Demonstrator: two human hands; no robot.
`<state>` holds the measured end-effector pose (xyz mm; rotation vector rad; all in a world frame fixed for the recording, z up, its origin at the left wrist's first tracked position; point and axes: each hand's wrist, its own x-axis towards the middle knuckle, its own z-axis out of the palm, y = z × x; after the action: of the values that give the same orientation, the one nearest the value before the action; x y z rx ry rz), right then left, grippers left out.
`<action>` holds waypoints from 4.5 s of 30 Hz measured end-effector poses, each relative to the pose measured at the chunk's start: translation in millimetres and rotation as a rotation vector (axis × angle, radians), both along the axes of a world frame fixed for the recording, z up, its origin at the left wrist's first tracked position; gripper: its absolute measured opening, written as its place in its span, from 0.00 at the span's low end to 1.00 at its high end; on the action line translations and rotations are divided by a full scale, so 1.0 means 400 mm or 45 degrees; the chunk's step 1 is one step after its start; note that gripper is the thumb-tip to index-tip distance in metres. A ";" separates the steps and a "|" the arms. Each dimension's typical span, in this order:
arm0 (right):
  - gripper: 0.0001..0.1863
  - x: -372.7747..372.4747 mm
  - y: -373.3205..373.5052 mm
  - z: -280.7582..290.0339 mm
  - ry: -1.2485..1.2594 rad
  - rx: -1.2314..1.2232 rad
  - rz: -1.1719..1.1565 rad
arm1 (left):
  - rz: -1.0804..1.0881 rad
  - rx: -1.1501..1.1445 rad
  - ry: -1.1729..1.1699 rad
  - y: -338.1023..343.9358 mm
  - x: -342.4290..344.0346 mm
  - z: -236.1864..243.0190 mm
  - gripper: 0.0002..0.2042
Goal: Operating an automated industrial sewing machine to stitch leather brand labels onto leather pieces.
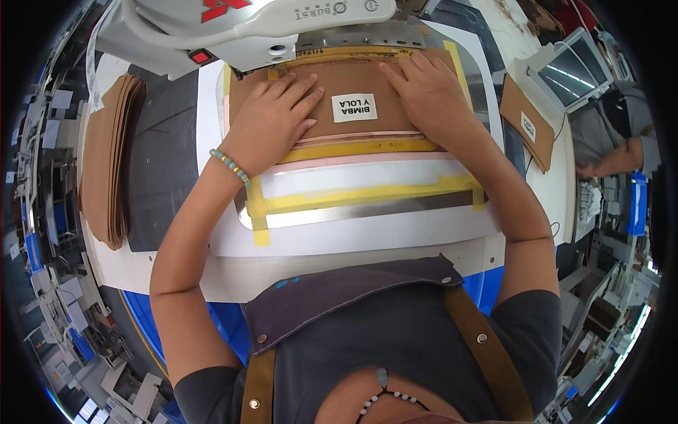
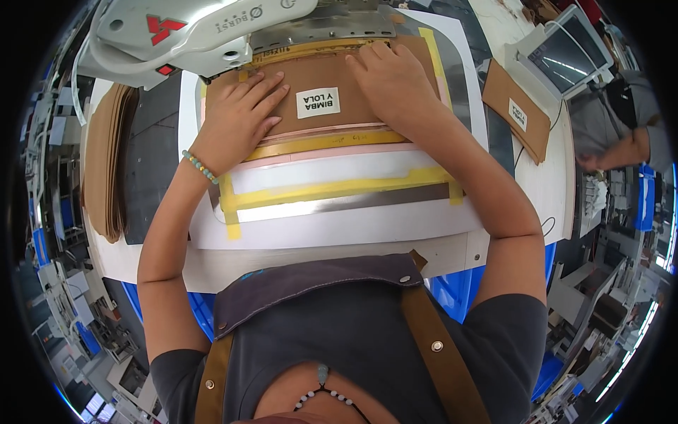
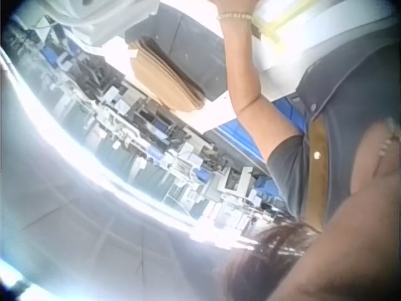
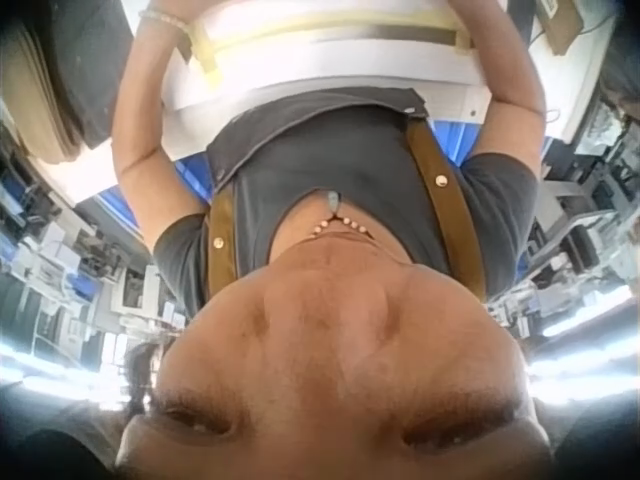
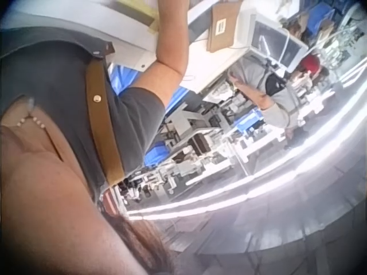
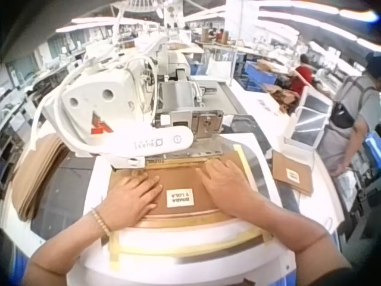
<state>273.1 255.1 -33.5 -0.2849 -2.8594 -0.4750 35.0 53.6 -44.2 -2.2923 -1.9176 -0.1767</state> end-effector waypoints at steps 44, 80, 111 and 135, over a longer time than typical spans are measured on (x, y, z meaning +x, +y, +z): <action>0.12 -0.135 -0.086 -0.016 0.058 -0.138 0.289 | -0.035 0.117 -0.183 0.007 0.023 -0.024 0.20; 0.21 -0.123 -0.076 0.006 -0.003 -0.486 0.442 | -0.017 -0.235 -0.563 -0.189 -0.071 0.050 0.25; 0.20 -0.115 -0.169 0.004 0.203 -0.543 0.520 | -0.197 -0.204 -0.537 -0.117 -0.131 0.025 0.25; 0.16 -0.101 -0.012 -0.044 0.390 -0.752 0.212 | -0.012 -0.131 -0.387 -0.011 -0.196 -0.014 0.21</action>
<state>232.7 250.1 -50.9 -0.1896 -2.6181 0.4207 -43.5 49.1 -49.6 -2.4614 -2.0995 -0.4621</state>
